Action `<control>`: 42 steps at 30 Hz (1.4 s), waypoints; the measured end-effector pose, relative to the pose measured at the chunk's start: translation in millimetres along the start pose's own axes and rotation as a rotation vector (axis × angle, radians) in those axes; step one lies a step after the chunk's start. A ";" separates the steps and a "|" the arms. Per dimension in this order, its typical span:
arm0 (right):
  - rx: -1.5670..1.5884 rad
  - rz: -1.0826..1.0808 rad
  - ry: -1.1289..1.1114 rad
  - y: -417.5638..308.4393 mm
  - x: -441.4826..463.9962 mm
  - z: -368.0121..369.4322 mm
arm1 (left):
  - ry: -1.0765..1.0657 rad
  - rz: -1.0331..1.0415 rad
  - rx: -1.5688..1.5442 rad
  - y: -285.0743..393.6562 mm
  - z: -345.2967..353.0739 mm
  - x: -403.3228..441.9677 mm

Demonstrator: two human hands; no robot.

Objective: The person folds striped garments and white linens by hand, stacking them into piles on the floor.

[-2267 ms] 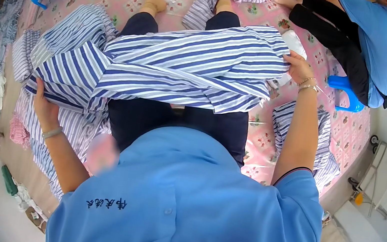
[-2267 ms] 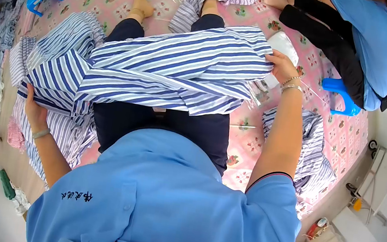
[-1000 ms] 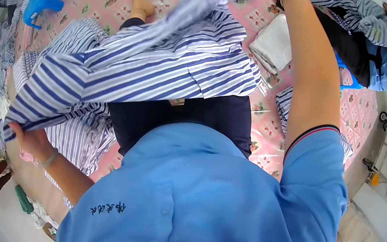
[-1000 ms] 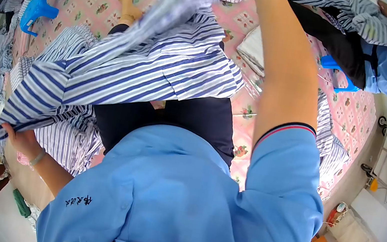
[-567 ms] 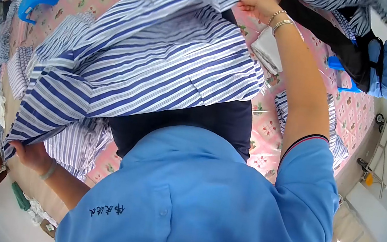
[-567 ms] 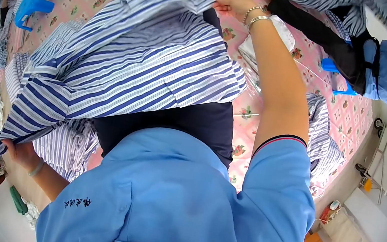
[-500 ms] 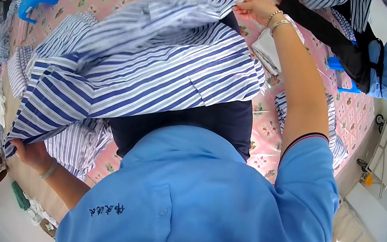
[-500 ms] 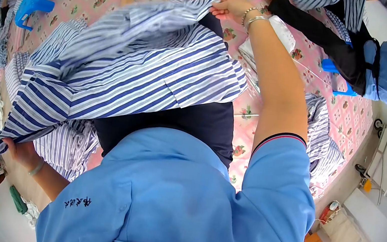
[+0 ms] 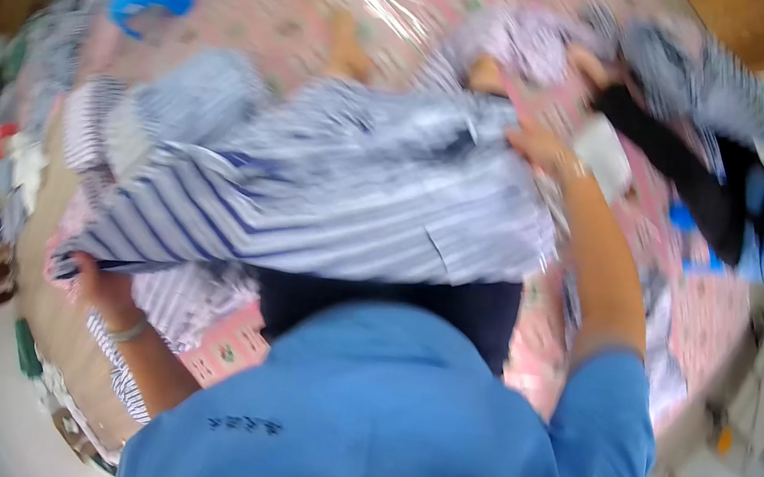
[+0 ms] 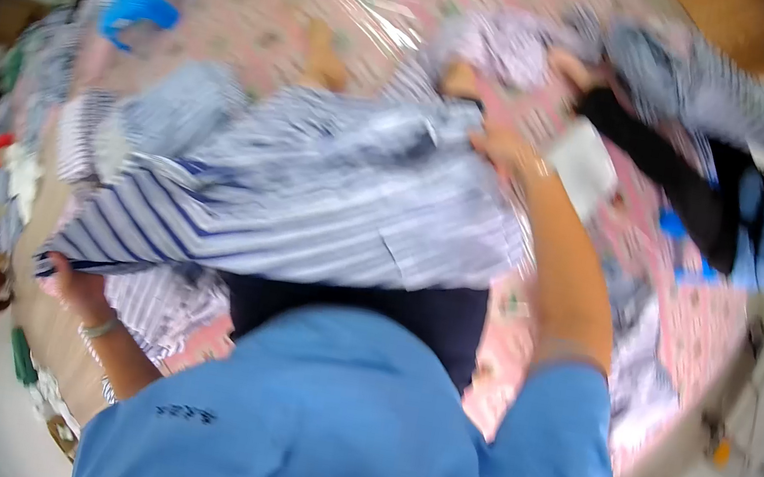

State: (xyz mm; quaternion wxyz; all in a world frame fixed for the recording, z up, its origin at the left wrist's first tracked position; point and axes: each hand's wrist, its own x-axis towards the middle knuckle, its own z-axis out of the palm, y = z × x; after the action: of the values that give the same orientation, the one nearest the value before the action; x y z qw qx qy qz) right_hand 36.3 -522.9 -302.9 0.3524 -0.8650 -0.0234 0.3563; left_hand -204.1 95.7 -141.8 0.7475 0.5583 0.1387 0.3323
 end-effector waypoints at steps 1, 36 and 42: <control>-0.004 -0.076 0.067 -15.0 -6.2 6.5 | 0.057 -0.044 -0.004 -3.5 -4.6 -3.4; 1.384 -0.300 0.547 48.5 -196.5 12.5 | 0.028 -0.199 -0.247 16.0 21.8 -13.5; 1.166 -0.089 0.600 66.1 -234.1 43.1 | -0.015 -0.159 -0.163 7.5 32.2 -16.2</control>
State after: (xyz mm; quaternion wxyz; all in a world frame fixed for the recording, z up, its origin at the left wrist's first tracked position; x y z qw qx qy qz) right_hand -179.3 -615.2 -225.4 0.7690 -0.5924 0.2371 0.0392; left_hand -200.0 62.4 -126.6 0.8155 0.4852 0.1496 0.2778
